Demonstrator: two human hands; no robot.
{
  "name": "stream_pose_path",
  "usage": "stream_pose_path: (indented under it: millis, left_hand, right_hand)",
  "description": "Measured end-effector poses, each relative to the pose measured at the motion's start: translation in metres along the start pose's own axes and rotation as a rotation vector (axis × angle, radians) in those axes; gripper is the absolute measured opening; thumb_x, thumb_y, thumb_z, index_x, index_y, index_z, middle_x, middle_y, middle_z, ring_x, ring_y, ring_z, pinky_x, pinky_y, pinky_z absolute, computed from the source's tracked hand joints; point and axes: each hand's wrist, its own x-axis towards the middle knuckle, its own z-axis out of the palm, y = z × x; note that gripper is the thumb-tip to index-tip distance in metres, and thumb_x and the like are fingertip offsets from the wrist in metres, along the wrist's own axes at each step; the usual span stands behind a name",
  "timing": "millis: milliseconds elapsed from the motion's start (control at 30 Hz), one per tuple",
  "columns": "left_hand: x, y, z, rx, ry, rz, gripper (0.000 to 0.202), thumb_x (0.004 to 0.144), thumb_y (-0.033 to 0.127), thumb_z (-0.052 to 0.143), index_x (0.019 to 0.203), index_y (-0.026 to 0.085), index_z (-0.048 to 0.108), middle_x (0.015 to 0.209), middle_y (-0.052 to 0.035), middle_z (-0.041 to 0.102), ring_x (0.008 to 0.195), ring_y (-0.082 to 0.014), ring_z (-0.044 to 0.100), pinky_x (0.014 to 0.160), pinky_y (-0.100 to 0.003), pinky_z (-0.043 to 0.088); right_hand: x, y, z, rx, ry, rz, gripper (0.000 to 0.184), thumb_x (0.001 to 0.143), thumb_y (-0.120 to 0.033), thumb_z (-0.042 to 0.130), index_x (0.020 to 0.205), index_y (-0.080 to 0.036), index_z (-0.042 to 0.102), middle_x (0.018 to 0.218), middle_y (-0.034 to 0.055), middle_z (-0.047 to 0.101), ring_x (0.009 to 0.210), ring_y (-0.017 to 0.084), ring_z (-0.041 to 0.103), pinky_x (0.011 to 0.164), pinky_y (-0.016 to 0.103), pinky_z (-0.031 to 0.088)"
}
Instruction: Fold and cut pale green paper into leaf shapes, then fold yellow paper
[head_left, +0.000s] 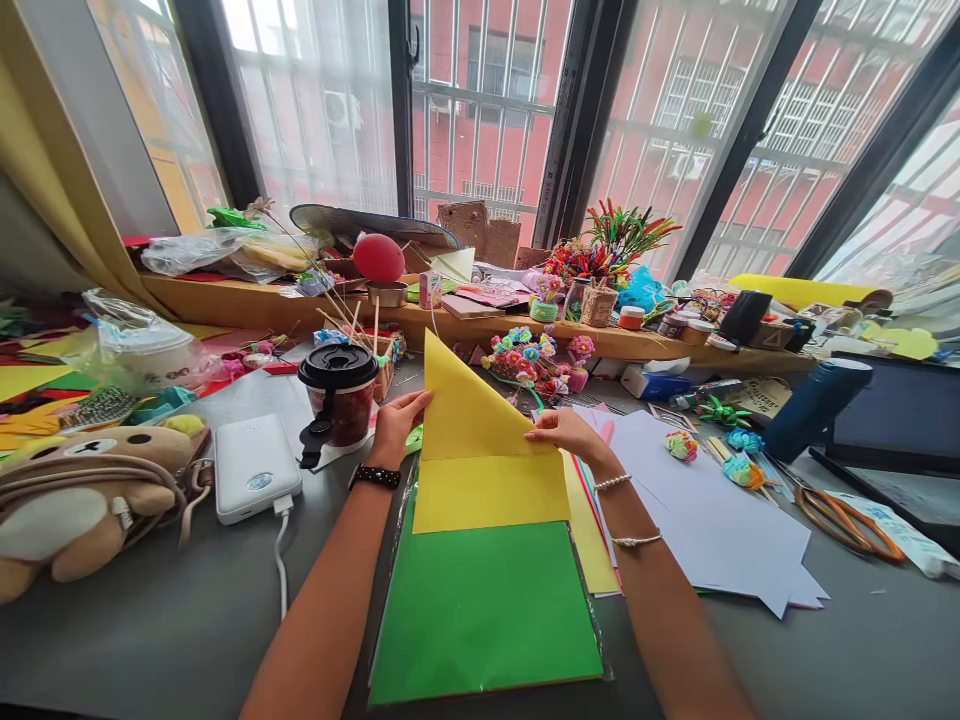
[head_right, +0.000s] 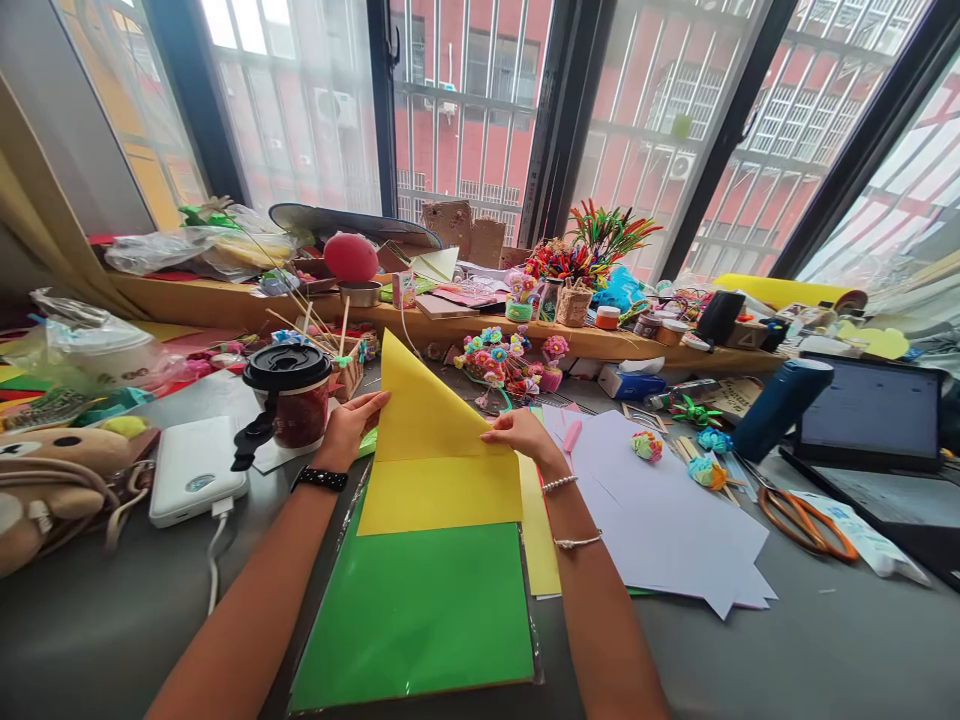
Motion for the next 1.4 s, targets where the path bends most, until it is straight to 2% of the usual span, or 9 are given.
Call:
stream_pose_path:
  millis: [67, 233, 467, 767, 967, 1067, 1167, 1267, 1400]
  left_hand:
    - [0.001, -0.001, -0.001, -0.002, 0.005, 0.001, 0.033, 0.037, 0.028, 0.077, 0.064, 0.014, 0.066, 0.058, -0.0005, 0.066, 0.057, -0.0128, 0.061, 0.057, -0.022, 0.045]
    - [0.002, -0.001, -0.002, -0.009, 0.022, 0.000, 0.031, 0.039, 0.026, 0.077, 0.066, 0.014, 0.066, 0.059, -0.0011, 0.067, 0.057, -0.0130, 0.061, 0.057, -0.022, 0.046]
    - [0.001, 0.002, -0.003, 0.001, 0.071, -0.001, 0.021, 0.050, 0.022, 0.072, 0.068, 0.014, 0.066, 0.063, -0.0024, 0.068, 0.060, -0.0140, 0.063, 0.058, -0.022, 0.048]
    - [0.002, 0.002, -0.006, 0.009, 0.145, 0.008, 0.018, 0.055, 0.020, 0.070, 0.071, 0.015, 0.067, 0.065, -0.0022, 0.069, 0.066, -0.0154, 0.064, 0.060, -0.022, 0.048]
    - [0.002, 0.002, -0.005, 0.005, 0.139, 0.005, 0.017, 0.055, 0.019, 0.070, 0.071, 0.013, 0.066, 0.063, -0.0022, 0.068, 0.064, -0.0150, 0.063, 0.059, -0.023, 0.048]
    - [-0.001, 0.002, -0.004, 0.010, 0.107, -0.017, 0.018, 0.054, 0.020, 0.070, 0.070, 0.013, 0.066, 0.062, -0.0025, 0.068, 0.060, -0.0142, 0.063, 0.057, -0.022, 0.047]
    - [-0.004, 0.001, -0.002, 0.015, 0.006, -0.052, 0.023, 0.050, 0.023, 0.072, 0.069, 0.013, 0.066, 0.062, -0.0028, 0.068, 0.059, -0.0138, 0.062, 0.055, -0.022, 0.046]
    - [-0.008, -0.002, 0.002, 0.011, -0.114, -0.070, 0.029, 0.047, 0.027, 0.074, 0.071, 0.013, 0.066, 0.065, -0.0027, 0.068, 0.059, -0.0131, 0.062, 0.055, -0.020, 0.046]
    - [-0.012, -0.005, 0.007, 0.012, -0.172, -0.078, 0.030, 0.048, 0.029, 0.073, 0.072, 0.014, 0.065, 0.069, -0.0033, 0.068, 0.062, -0.0133, 0.062, 0.055, -0.020, 0.046]
  right_hand:
    - [0.001, 0.002, 0.000, 0.008, 0.029, 0.003, 0.030, 0.053, -0.040, 0.065, 0.050, -0.013, 0.052, 0.047, -0.0056, 0.039, 0.047, 0.006, 0.030, 0.046, 0.021, 0.020]
    - [0.001, 0.007, -0.002, 0.027, -0.022, 0.020, 0.030, 0.055, -0.043, 0.063, 0.057, -0.013, 0.057, 0.048, -0.0046, 0.043, 0.047, 0.007, 0.032, 0.045, 0.021, 0.022]
    - [0.003, 0.005, -0.002, -0.053, 0.116, -0.060, 0.027, 0.057, -0.039, 0.062, 0.056, -0.013, 0.061, 0.051, -0.0021, 0.050, 0.051, 0.008, 0.040, 0.049, 0.021, 0.028]
    - [0.004, 0.004, 0.000, -0.009, 0.184, -0.035, 0.025, 0.058, -0.038, 0.061, 0.059, -0.013, 0.061, 0.054, 0.0008, 0.055, 0.050, 0.010, 0.046, 0.048, 0.021, 0.035]
    - [0.002, 0.008, -0.007, 0.018, 0.097, -0.030, 0.026, 0.059, -0.039, 0.061, 0.059, -0.013, 0.058, 0.051, -0.0010, 0.051, 0.046, 0.008, 0.044, 0.045, 0.021, 0.034]
    - [-0.004, 0.007, -0.012, 0.052, -0.039, 0.002, 0.030, 0.057, -0.042, 0.063, 0.063, -0.013, 0.058, 0.055, -0.0012, 0.051, 0.050, 0.009, 0.045, 0.047, 0.020, 0.036]
    - [-0.009, 0.001, -0.013, 0.043, -0.210, -0.022, 0.032, 0.058, -0.045, 0.064, 0.064, -0.014, 0.059, 0.057, -0.0029, 0.050, 0.053, 0.008, 0.044, 0.047, 0.019, 0.033]
    - [-0.011, -0.007, -0.007, 0.075, -0.223, -0.097, 0.031, 0.059, -0.045, 0.063, 0.062, -0.014, 0.059, 0.057, -0.0039, 0.051, 0.052, 0.007, 0.044, 0.046, 0.018, 0.031]
    - [-0.009, -0.010, 0.004, 0.218, -0.267, -0.012, 0.031, 0.057, -0.041, 0.066, 0.074, -0.015, 0.063, 0.067, -0.0012, 0.059, 0.056, 0.011, 0.053, 0.048, 0.019, 0.038]
